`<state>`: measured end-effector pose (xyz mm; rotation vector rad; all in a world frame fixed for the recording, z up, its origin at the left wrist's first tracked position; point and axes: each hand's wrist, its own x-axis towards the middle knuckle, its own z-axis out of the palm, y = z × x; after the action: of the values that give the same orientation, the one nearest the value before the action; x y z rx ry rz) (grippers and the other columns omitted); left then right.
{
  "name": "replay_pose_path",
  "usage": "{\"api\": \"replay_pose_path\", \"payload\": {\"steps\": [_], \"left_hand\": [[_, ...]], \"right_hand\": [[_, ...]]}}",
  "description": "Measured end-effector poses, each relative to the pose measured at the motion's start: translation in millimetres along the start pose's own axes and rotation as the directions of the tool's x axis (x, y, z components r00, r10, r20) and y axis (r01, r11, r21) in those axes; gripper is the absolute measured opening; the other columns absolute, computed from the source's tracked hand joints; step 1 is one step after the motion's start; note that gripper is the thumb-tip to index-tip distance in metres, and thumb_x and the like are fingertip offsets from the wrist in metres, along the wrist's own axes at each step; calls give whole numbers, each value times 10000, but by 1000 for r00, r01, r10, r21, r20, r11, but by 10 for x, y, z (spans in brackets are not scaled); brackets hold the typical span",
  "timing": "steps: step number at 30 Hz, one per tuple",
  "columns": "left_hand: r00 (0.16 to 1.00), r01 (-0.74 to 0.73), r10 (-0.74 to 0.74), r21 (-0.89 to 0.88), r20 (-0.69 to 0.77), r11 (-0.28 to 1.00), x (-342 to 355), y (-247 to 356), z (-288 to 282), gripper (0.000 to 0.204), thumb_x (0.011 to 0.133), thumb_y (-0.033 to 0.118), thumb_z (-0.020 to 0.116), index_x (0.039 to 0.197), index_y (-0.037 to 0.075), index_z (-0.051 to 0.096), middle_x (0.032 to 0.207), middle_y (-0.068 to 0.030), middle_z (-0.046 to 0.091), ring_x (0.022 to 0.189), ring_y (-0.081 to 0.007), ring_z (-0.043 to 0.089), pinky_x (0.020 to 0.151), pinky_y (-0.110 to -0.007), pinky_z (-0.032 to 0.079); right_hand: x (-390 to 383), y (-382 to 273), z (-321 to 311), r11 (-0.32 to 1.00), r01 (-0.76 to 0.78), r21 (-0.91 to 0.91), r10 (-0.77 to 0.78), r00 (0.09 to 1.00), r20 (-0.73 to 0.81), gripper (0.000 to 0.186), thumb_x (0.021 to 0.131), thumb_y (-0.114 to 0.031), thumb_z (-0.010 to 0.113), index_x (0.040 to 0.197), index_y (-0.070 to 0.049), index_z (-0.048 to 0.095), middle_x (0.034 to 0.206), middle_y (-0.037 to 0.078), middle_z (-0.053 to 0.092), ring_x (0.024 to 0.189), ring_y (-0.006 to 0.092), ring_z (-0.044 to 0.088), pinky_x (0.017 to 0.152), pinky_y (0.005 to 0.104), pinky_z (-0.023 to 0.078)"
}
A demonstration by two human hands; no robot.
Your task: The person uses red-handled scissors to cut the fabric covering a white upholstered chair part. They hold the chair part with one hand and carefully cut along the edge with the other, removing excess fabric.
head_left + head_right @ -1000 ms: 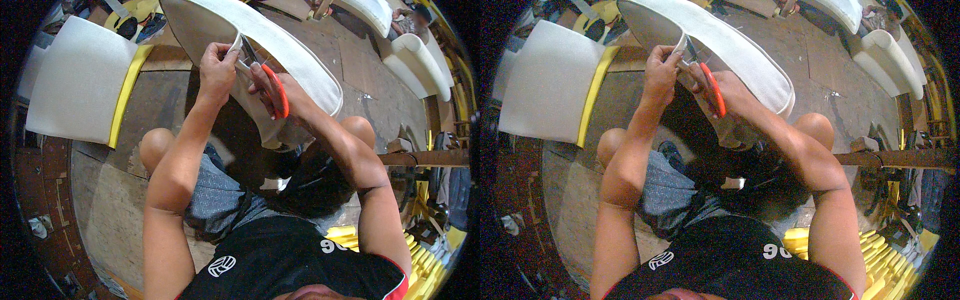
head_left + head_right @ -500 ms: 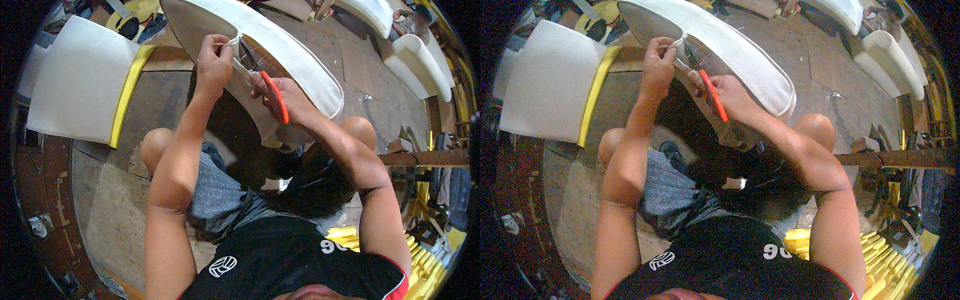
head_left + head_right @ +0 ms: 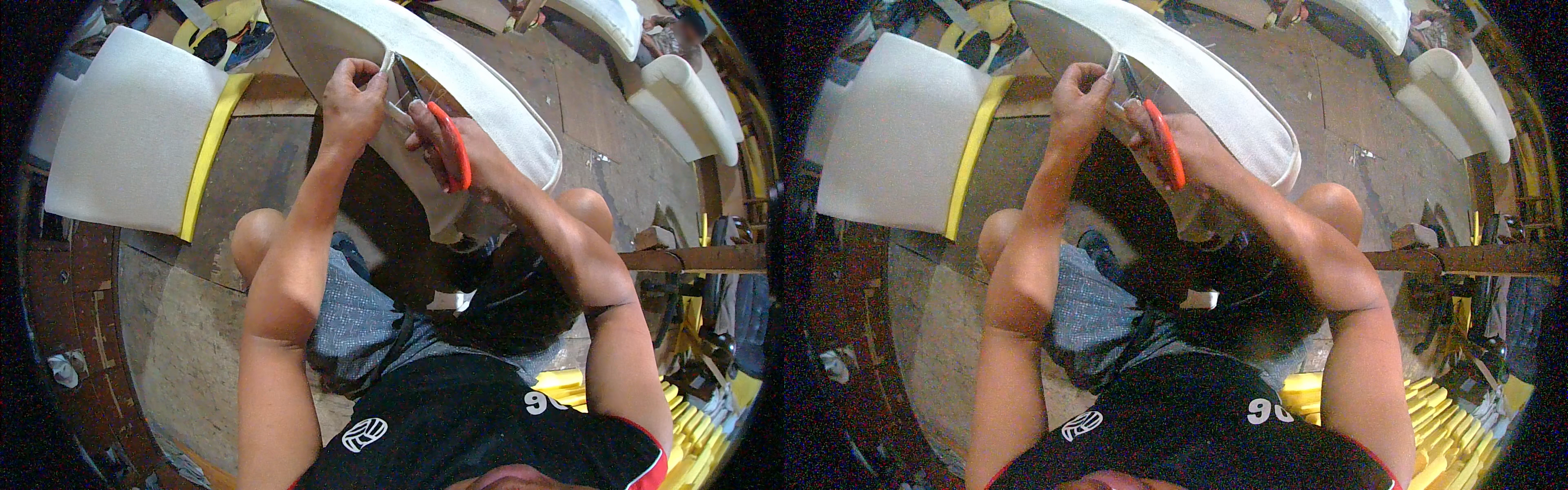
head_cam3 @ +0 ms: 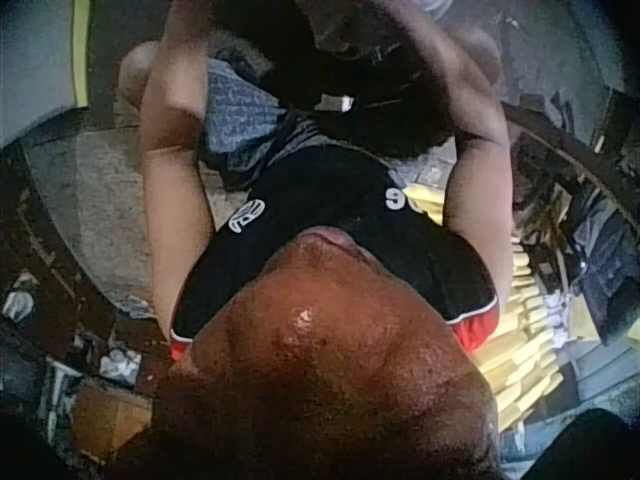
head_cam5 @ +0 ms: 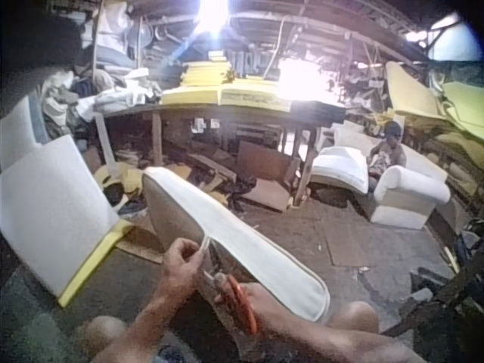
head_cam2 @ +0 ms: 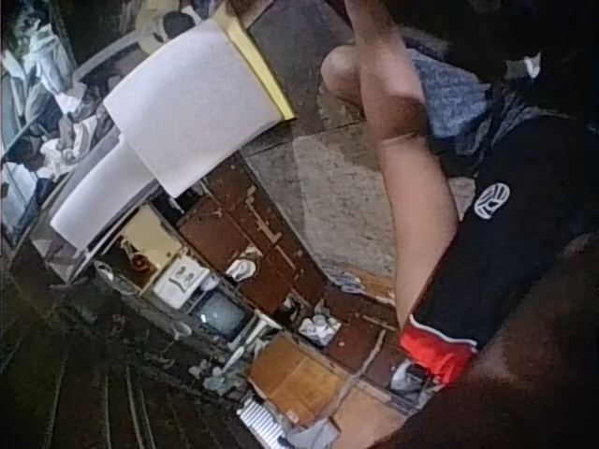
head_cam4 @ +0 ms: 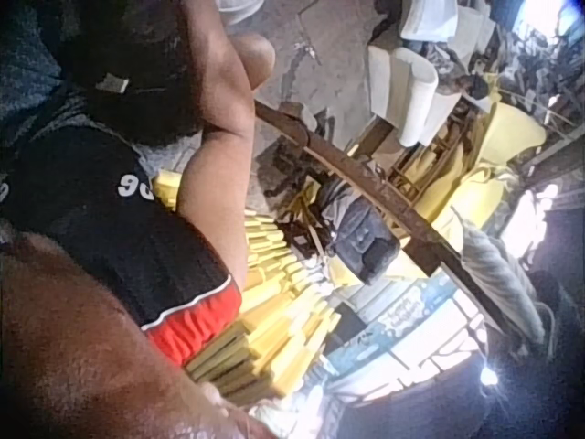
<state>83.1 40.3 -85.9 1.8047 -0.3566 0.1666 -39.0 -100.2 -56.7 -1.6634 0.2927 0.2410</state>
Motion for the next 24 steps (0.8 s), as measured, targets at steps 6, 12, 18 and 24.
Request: {"api": "replay_pose_path", "payload": {"steps": [6, 12, 18, 24], "left_hand": [[1000, -21, 21, -3, 3, 1000, -23, -10, -13, 213, 858, 167, 656, 983, -4, 624, 906, -118, 669, 818, -200, 638, 751, -344, 517], [999, -28, 29, -68, 17, 997, -45, 1, -14, 204, 865, 156, 652, 985, -6, 621, 904, -105, 669, 807, -184, 635, 741, -328, 516], [999, -48, 48, -17, -10, 999, -35, -7, -49, 197, 878, 147, 630, 984, -17, 607, 896, -111, 665, 815, -188, 634, 750, -339, 517], [972, -189, 199, 87, -123, 978, -30, -8, -46, 122, 857, 64, 578, 966, 15, 605, 870, -152, 640, 812, -270, 642, 760, -381, 510]], "right_hand": [[16, -58, 33, 998, -18, 54, 15, 998, 58, 685, 885, -693, 529, 857, -19, 647, 550, -11, 473, 404, 107, 465, 371, 267, 367], [71, -87, 42, 1000, -2, -21, 3, 999, 54, 684, 883, -694, 531, 853, -20, 647, 513, -12, 449, 383, 103, 447, 362, 256, 359], [135, -57, 31, 988, 106, -115, -109, 994, -23, 648, 880, -675, 555, 856, -34, 649, 523, -14, 466, 392, 102, 454, 373, 262, 361], [-53, -139, -394, 627, 508, -590, -660, 749, -57, 459, 825, -468, 756, 897, -29, 642, 642, 36, 548, 577, 150, 550, 558, 285, 455]]}}
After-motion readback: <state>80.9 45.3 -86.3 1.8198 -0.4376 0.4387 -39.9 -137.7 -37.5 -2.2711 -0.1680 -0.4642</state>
